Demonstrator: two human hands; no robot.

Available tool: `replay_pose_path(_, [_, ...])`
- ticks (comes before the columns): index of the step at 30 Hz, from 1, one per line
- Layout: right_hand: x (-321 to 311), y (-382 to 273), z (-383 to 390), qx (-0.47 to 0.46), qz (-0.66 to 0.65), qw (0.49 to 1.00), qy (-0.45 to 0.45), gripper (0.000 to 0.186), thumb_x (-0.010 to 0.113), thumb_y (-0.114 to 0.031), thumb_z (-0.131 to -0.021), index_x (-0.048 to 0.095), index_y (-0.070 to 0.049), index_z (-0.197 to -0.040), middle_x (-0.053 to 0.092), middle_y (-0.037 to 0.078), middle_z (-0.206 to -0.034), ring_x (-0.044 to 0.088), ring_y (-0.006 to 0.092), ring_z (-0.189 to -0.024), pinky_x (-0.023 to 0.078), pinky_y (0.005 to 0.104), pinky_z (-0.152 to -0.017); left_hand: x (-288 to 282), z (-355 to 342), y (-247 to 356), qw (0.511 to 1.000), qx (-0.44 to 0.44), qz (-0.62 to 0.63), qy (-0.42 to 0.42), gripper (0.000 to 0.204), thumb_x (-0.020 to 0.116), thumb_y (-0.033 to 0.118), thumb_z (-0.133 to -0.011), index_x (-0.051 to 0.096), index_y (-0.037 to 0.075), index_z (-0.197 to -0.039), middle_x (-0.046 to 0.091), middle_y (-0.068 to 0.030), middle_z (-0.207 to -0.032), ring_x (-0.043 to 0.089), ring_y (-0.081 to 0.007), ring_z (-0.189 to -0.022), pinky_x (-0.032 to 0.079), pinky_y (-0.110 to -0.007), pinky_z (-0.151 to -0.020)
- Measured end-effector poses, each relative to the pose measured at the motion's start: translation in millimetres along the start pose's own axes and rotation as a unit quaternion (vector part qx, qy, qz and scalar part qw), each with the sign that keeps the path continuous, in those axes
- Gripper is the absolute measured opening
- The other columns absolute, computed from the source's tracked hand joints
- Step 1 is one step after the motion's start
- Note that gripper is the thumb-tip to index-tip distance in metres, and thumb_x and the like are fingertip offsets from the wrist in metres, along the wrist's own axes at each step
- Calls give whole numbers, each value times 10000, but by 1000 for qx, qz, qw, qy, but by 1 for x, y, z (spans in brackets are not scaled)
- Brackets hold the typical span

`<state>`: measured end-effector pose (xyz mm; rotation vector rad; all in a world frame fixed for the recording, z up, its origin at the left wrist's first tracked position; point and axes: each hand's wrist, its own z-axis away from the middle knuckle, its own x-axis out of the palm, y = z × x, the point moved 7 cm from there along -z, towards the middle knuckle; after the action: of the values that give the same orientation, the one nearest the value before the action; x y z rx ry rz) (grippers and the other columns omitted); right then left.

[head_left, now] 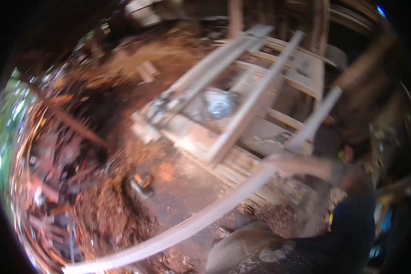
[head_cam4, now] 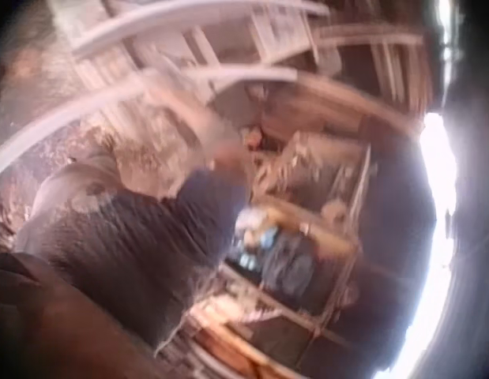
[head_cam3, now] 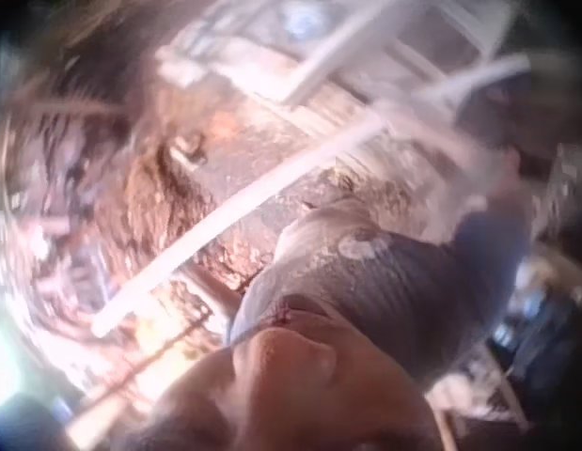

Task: The person measures a wooden beam with a measuring tape and marks it with a pencil while using a speed square as a guide.

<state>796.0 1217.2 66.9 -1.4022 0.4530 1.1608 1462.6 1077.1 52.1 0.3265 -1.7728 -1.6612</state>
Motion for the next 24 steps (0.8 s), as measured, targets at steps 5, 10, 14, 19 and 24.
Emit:
replay_pose_path(5, [-52, 46, 5, 2, 91, 995, 28, 721, 660, 76, -682, 688, -176, -1356, 743, 191, -1045, 712, 396, -990, 578, 472, -834, 41, 61, -71, 995, -60, -64, -43, 453, 499, 525, -1035, 663, 109, -1107, 703, -115, -989, 707, -297, -1007, 546, -517, -948])
replay_pose_path(10, [-95, 135, -8, 55, 173, 983, -8, 686, 673, 58, -657, 726, -185, -1296, 765, 164, -983, 725, 401, -958, 582, 487, -825, 82, 131, -125, 987, -114, -90, -63, 440, 512, 522, -1030, 689, 125, -1099, 722, -105, -1022, 708, -297, -1037, 521, -531, -989])
replay_pose_path(14, [-109, 231, -28, 54, 238, 970, 4, 596, 706, 8, -663, 758, -172, -1230, 773, 137, -990, 734, 382, -971, 576, 505, -859, 94, 173, -153, 983, -139, -110, -55, 430, 523, 519, -1026, 710, 138, -1093, 737, -96, -1049, 709, -297, -1060, 500, -541, -1022])
replay_pose_path(19, [-128, 318, -33, 85, 284, 954, 50, 385, 789, -107, -700, 792, -230, -1065, 768, 111, -897, 737, 362, -946, 567, 515, -814, 70, 212, -182, 979, -175, -102, -7, 419, 536, 516, -1021, 736, 153, -1085, 755, -86, -1082, 709, -298, -1090, 474, -555, -1063])
replay_pose_path(24, [-128, 347, -25, -32, 244, 951, 188, 165, 753, -141, -756, 757, -178, -917, 749, 106, -902, 708, 351, -922, 533, 501, -841, 39, 260, -217, 966, -196, 154, -69, 408, 549, 512, -1016, 761, 169, -1077, 774, -75, -1115, 710, -298, -1119, 448, -569, -1104])
